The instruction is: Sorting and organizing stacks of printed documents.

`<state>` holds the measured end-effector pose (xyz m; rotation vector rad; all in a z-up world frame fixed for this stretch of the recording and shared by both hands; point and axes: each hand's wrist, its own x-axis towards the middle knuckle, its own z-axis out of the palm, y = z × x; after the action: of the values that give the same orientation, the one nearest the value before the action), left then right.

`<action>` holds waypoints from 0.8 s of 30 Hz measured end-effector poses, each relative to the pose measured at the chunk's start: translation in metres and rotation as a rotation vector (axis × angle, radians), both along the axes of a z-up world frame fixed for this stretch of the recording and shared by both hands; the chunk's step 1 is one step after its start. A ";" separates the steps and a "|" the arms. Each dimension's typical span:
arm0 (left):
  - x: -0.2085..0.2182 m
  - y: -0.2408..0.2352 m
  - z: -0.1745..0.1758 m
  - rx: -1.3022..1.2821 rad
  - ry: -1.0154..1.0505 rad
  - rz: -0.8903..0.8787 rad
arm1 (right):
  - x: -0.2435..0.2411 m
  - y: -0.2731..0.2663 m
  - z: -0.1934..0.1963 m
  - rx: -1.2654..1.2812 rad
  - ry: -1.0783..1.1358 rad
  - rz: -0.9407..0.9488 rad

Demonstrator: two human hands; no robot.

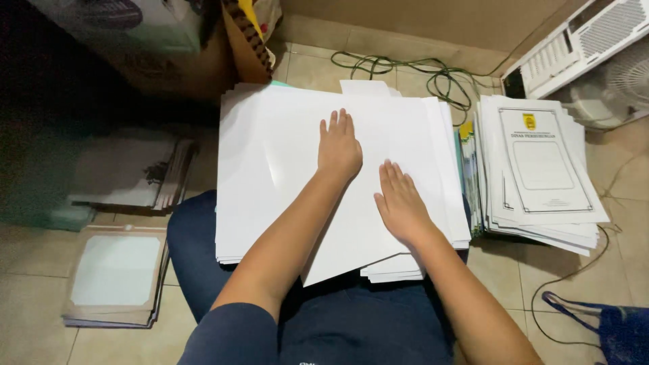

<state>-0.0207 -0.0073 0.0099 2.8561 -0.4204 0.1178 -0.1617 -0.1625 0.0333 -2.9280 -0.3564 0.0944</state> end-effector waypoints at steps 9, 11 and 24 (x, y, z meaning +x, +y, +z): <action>0.009 -0.001 0.006 -0.093 0.021 -0.076 | 0.150 0.021 -0.009 -0.007 -0.072 -0.008; 0.016 -0.001 0.018 -0.055 0.071 -0.104 | 0.113 0.015 -0.005 -0.014 -0.056 -0.007; -0.034 0.013 0.023 0.086 0.100 -0.274 | -0.033 -0.006 0.007 -0.029 0.005 -0.011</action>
<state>-0.0543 0.0057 0.0325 2.8377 -0.8064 -0.0954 -0.1943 -0.1689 0.0402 -2.9578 -0.3408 0.1069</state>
